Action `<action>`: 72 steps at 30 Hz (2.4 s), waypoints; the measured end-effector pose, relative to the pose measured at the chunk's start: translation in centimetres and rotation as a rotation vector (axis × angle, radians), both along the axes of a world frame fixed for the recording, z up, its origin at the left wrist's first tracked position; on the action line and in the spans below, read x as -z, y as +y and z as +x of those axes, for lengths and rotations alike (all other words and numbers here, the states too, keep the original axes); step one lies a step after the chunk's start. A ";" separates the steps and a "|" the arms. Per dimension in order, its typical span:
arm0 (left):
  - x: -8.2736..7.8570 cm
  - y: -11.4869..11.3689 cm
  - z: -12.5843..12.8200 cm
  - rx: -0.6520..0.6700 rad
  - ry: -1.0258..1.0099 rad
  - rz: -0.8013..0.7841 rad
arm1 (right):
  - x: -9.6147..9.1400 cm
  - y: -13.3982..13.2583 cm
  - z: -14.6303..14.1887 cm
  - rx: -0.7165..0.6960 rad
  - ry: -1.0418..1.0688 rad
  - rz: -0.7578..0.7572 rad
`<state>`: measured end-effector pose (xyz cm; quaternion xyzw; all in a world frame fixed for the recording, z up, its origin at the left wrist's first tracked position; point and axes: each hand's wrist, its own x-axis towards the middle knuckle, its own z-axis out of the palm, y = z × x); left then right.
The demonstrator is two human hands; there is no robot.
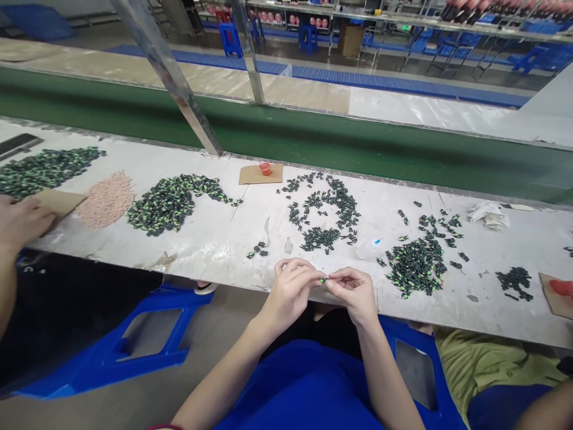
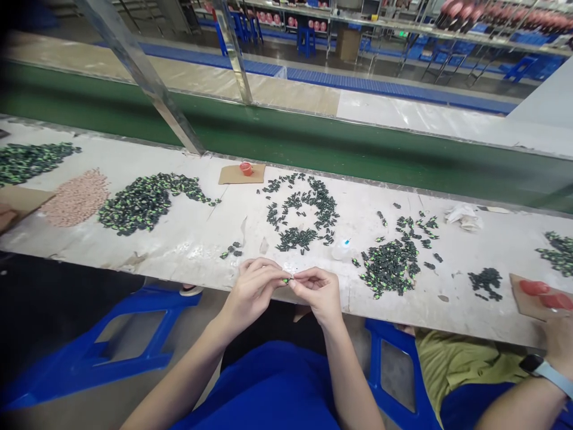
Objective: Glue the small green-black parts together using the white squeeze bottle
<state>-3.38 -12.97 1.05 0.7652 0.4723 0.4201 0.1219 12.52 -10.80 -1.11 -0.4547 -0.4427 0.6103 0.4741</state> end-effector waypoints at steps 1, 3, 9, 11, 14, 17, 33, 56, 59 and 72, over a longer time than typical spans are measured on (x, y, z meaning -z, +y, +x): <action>0.0 0.1 0.0 -0.010 -0.004 -0.003 | -0.1 0.0 -0.1 0.007 -0.014 0.023; 0.0 0.1 -0.1 -0.033 -0.002 0.000 | -0.4 0.0 -0.1 0.004 -0.037 0.052; -0.1 0.0 -0.5 -0.010 0.061 -0.013 | -1.4 0.0 0.1 -0.063 -0.047 0.012; -0.1 0.0 -0.6 0.012 0.083 -0.004 | -1.5 0.1 0.2 -0.077 -0.068 -0.020; -0.1 0.1 -0.7 0.030 0.101 0.019 | -1.6 0.2 0.1 -0.077 -0.084 -0.041; -0.1 0.1 -0.6 0.038 0.102 0.019 | -1.7 0.0 -0.4 -0.044 -0.048 -0.041; 0.0 -0.5 -0.8 0.065 0.200 0.004 | 1.8 -0.3 -0.2 -0.062 0.074 -0.013; 0.9 -0.1 -0.5 0.078 0.106 0.043 | 0.6 -0.8 -0.1 -0.032 -0.063 0.089; 1.1 -0.1 -0.6 0.073 0.112 0.048 | 1.1 -0.9 -0.5 -0.007 -0.063 0.095; 3.9 0.8 -2.3 -0.096 0.232 -0.176 | 1.0 -0.5 8.0 0.260 -0.849 0.250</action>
